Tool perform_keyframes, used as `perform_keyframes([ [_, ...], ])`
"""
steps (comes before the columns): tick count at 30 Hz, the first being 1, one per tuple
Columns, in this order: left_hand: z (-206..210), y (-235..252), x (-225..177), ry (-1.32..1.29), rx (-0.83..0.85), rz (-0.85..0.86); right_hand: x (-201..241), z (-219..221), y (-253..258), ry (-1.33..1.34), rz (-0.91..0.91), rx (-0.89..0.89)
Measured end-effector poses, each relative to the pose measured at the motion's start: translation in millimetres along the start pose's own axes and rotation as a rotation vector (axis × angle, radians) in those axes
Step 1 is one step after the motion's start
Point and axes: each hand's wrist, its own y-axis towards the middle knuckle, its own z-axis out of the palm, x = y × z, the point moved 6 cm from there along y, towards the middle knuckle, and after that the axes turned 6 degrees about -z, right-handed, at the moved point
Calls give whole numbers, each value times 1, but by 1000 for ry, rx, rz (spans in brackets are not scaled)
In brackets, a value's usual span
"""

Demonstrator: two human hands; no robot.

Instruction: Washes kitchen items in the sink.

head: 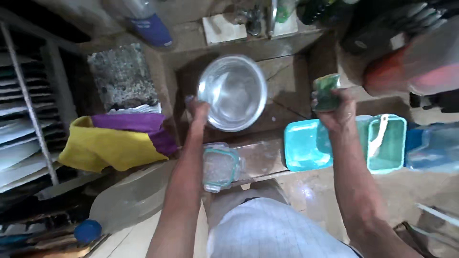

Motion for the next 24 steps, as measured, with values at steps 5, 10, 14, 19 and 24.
perform_keyframes([
  [5, -30, 18, 3, 265, -196, -56, 0, 2, -20, 12, -92, -51],
  [10, -23, 19, 7, 322, -175, -82, 12, 11, -27, -72, -163, -10],
  [14, -20, 22, 15, 326, -166, -86, 2, 23, -38, -177, -149, -3],
  [19, -18, 22, 17, 317, -151, -81, -28, 39, -58, -289, -86, -6],
  [24, -14, 26, 22, 303, -172, -106, -80, 84, -69, -574, -47, 139],
])
